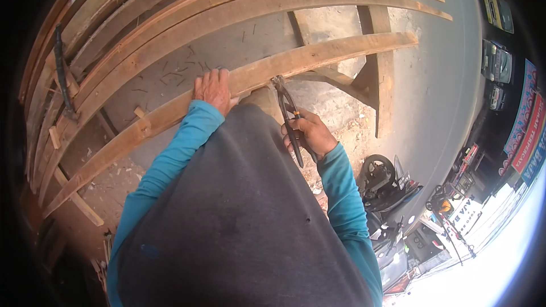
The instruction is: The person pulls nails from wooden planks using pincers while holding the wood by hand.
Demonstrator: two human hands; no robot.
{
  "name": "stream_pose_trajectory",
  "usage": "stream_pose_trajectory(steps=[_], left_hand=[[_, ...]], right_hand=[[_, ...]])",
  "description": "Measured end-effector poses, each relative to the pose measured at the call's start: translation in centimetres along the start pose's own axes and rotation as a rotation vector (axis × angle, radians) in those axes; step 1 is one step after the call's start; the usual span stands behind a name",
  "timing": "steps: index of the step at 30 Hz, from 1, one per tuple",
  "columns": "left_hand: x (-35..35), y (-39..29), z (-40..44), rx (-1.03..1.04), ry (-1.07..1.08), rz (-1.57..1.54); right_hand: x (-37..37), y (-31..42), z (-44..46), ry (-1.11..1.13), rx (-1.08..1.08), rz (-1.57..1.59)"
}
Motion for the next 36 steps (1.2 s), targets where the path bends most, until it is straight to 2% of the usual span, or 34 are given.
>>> stream_pose_trajectory(steps=[2,4,8,12,13,14,15,16,18,19,20,22,26,28,30,32,34,36], left_hand=[[0.1,0.0,0.1,-0.007,0.023,0.007],[-0.1,-0.1,0.4,-0.006,0.047,0.015],[0.5,0.3,1.0,-0.018,0.106,0.014],[0.5,-0.2,1.3,-0.023,0.159,0.037],[0.2,-0.1,1.7,-0.024,0.162,0.045],[0.7,0.4,2.4,-0.062,0.265,-0.007],[1.4,1.1,2.7,-0.098,0.375,-0.054],[3.1,2.4,3.3,-0.101,0.386,-0.044],[7.6,0.8,2.8,0.419,0.606,-0.243],[7.7,2.1,2.2,0.201,0.612,-0.113],[6.9,2.0,1.6,0.150,0.484,-0.172],[3.3,0.7,1.1,-0.063,0.592,-0.207],[3.8,0.5,1.7,-0.045,0.663,-0.267],[2.8,-0.1,1.9,-0.016,0.689,-0.273],[3.3,-0.5,2.8,-0.039,0.679,-0.317],[3.8,-1.1,3.5,-0.059,0.679,-0.354],[3.0,-2.9,4.2,0.000,0.683,-0.326],[3.4,-3.6,3.9,0.057,0.721,-0.262]], right_hand=[[1.6,-0.4,0.0,0.039,0.022,0.114],[2.5,-1.7,0.4,-0.020,0.061,0.324],[2.9,-1.9,0.8,-0.092,-0.056,0.096],[2.6,-2.2,0.8,-0.132,-0.089,0.039],[3.2,-1.0,1.7,-0.287,-0.424,-0.374],[2.4,-2.6,1.8,-0.276,-0.330,-0.267],[4.2,-1.4,2.6,-0.246,-0.488,-0.468],[6.9,-0.5,3.5,-0.212,-0.645,-0.674],[10.6,0.8,4.6,-0.136,-0.754,-0.617],[11.0,1.9,3.8,-0.110,-0.715,-0.584],[10.5,2.8,3.0,-0.111,-0.728,-0.553],[6.9,3.4,1.1,-0.238,-0.697,-0.525],[-1.6,2.6,-0.7,-0.471,-0.598,-0.265],[-4.3,2.6,-1.9,-0.618,-0.705,-0.286],[-4.4,2.4,-2.5,-0.649,-0.760,-0.273],[-3.2,3.0,-3.3,-0.659,-0.846,-0.397],[-3.0,1.0,-1.1,-0.581,-0.604,-0.829],[-2.2,0.2,0.6,-0.467,-0.553,-0.970]])
Point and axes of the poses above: each hand's wrist, its own z-axis towards the middle knuckle, its own x-axis out of the palm, y = z × x, the point moved 9 cm from there along z, towards the middle knuckle, and after that the axes turned 4 degrees about -x, right-handed, at the moved point
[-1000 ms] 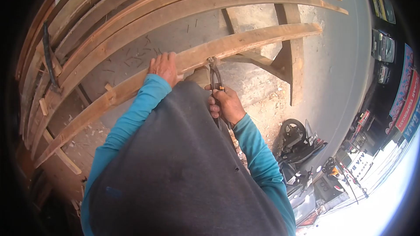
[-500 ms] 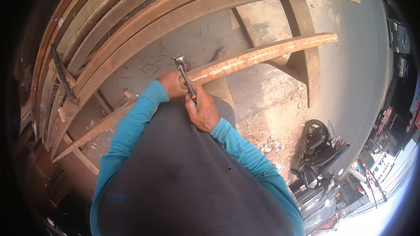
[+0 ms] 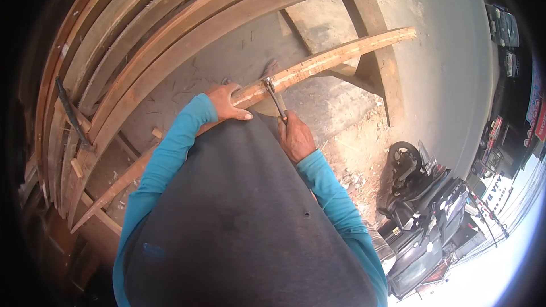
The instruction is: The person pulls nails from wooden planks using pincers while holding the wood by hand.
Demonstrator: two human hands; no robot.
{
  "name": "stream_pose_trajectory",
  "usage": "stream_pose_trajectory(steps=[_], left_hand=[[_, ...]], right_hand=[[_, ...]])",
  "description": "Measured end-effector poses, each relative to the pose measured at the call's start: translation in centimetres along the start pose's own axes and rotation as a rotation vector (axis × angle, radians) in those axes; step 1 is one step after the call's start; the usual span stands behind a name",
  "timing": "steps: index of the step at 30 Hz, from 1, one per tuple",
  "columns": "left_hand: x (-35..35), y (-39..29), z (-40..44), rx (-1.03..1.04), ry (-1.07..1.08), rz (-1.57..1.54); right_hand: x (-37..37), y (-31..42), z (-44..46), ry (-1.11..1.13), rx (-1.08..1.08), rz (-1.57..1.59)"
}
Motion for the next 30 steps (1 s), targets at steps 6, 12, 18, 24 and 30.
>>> stream_pose_trajectory(steps=[6,12,18,24,30], left_hand=[[0.5,0.2,-0.7,-0.004,0.023,-0.034],[0.5,0.9,0.0,0.030,-0.055,-0.024],[0.9,2.8,1.2,0.058,-0.033,-0.041],[1.2,2.5,-0.1,0.077,-0.007,-0.126],[0.1,1.5,-0.4,0.105,0.019,-0.103]], right_hand=[[1.6,-0.7,0.4,0.010,0.025,-0.086],[-2.7,4.9,-1.9,-0.307,-0.185,0.325],[0.0,0.4,-0.2,-0.006,0.151,-0.081],[-3.9,0.7,-0.6,-0.321,0.123,0.411],[-6.6,-4.6,-2.2,-0.404,0.323,0.852]])
Point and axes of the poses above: each hand's wrist, its own z-axis towards the middle knuckle, its own x-axis out of the palm, y = z × x, the point moved 9 cm from there along z, towards the middle knuckle, and after that the axes turned 4 degrees about -x, right-handed, at the moved point
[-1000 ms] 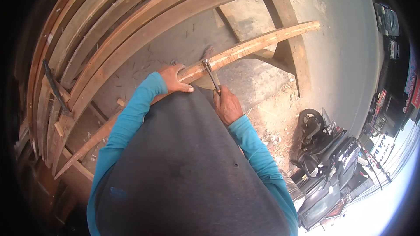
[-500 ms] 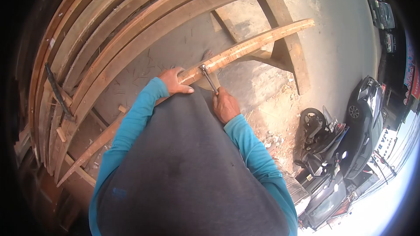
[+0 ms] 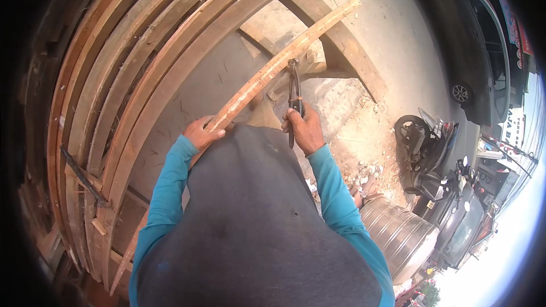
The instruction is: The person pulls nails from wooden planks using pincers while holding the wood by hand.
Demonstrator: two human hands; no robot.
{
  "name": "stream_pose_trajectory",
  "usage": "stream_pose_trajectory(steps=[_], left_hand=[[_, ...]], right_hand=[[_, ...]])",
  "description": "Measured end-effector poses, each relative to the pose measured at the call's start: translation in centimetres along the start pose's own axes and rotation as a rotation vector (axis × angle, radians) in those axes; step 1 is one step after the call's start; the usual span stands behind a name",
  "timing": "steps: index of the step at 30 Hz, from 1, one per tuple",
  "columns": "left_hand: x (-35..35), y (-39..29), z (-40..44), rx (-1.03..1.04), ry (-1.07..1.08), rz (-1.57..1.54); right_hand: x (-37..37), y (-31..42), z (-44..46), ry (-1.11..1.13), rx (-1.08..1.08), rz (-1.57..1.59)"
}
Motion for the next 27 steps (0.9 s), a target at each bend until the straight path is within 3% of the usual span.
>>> stream_pose_trajectory(steps=[3,7,12,18,27], left_hand=[[-0.7,-0.4,1.5,0.037,-0.059,0.005],[-2.5,-4.3,5.4,0.068,-0.160,-0.043],[-1.3,-10.7,9.4,0.047,-0.046,0.037],[1.5,-10.9,10.6,-0.034,0.077,0.068],[1.1,-12.4,9.5,-0.112,-0.065,-0.005]], right_hand=[[-2.8,-1.7,1.9,-0.047,0.108,0.193],[-5.0,-1.1,4.1,-0.042,0.121,0.210],[-7.5,0.0,7.1,-0.003,0.138,0.201],[-11.3,-0.5,11.2,0.047,0.141,0.112],[-15.6,1.5,17.1,-0.027,0.065,0.080]])
Point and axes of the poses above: each hand's wrist, its own z-axis towards the middle knuckle, its own x-axis out of the palm, y = z × x, the point moved 9 cm from there along z, towards the middle knuckle, and after that the axes turned 4 degrees about -x, right-handed, at the moved point
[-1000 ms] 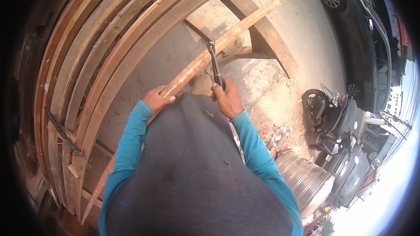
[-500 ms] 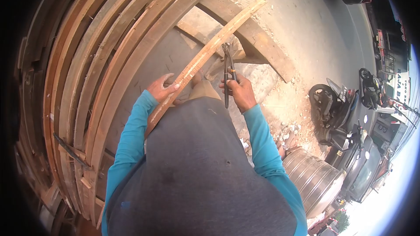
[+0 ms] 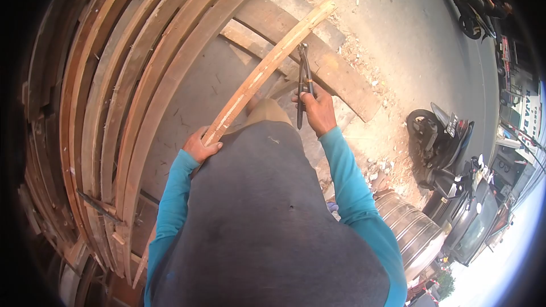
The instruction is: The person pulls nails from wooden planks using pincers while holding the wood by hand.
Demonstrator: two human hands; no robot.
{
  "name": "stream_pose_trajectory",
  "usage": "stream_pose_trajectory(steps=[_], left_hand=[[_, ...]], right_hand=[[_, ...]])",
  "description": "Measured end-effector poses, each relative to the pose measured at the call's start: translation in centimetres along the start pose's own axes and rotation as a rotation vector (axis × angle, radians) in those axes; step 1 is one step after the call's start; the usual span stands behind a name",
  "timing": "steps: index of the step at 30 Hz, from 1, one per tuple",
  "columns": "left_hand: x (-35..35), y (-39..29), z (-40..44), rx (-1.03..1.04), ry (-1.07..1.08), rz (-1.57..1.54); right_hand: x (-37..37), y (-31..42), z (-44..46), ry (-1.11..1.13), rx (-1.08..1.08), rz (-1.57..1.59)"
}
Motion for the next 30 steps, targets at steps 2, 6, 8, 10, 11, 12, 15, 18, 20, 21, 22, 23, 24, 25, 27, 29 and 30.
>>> stream_pose_trajectory(steps=[2,6,8,10,11,12,15,18,20,21,22,23,24,25,27,29,30], left_hand=[[-0.5,-0.2,-0.3,0.005,-0.081,0.059],[0.0,0.0,-0.4,0.060,-0.155,0.123],[-0.3,-0.7,-1.1,0.046,-0.283,0.182],[-0.1,-0.8,-1.3,0.041,-0.316,0.204],[-0.2,-0.8,-1.5,0.035,-0.350,0.223],[0.0,-0.9,-1.5,0.035,-0.352,0.226],[-0.2,-0.8,-1.8,0.028,-0.444,0.240],[-0.4,-0.1,-1.7,0.029,-0.550,0.269],[-0.6,-0.3,-1.9,0.081,-0.639,0.319],[-0.5,-0.3,-1.9,0.076,-0.641,0.315],[-0.6,-0.4,-2.0,0.080,-0.657,0.342],[-0.6,-0.5,-2.1,0.083,-0.671,0.369],[-0.6,-0.5,-2.2,0.078,-0.672,0.365],[-0.5,-0.6,-2.3,0.086,-0.685,0.382],[-0.5,-0.7,-2.4,0.089,-0.696,0.396],[-0.6,-1.2,-2.7,0.123,-0.732,0.418],[-0.5,-1.2,-2.6,0.118,-0.730,0.415]], right_hand=[[-0.7,0.2,1.2,-0.002,0.004,0.002],[-2.0,1.0,2.7,0.013,0.034,0.048],[-2.6,1.7,2.8,0.074,0.069,0.045],[-3.2,2.4,2.8,0.116,0.099,0.034],[-3.2,2.6,2.8,0.161,0.129,0.020],[-3.3,3.0,2.8,0.180,0.151,0.007],[-4.1,3.3,3.5,0.279,0.185,-0.026],[-4.4,3.9,4.2,0.354,0.204,-0.069],[-4.4,4.2,4.7,0.408,0.205,-0.113],[-4.4,4.6,5.0,0.412,0.206,-0.116],[-4.3,5.0,5.2,0.435,0.228,-0.113],[-4.3,5.1,5.5,0.457,0.251,-0.109],[-4.5,5.2,6.0,0.485,0.246,-0.117],[-4.9,5.5,6.5,0.490,0.250,-0.122],[-5.5,6.2,6.9,0.556,0.311,-0.178],[-6.0,6.9,7.6,0.602,0.322,-0.208],[-6.3,7.1,8.1,0.622,0.333,-0.211]])
Point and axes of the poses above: each hand's wrist, its own z-axis towards the middle knuckle, its own x-axis out of the palm, y = z × x, the point moved 9 cm from there along z, towards the middle knuckle, and after that the axes turned 4 degrees about -x, right-handed, at the moved point
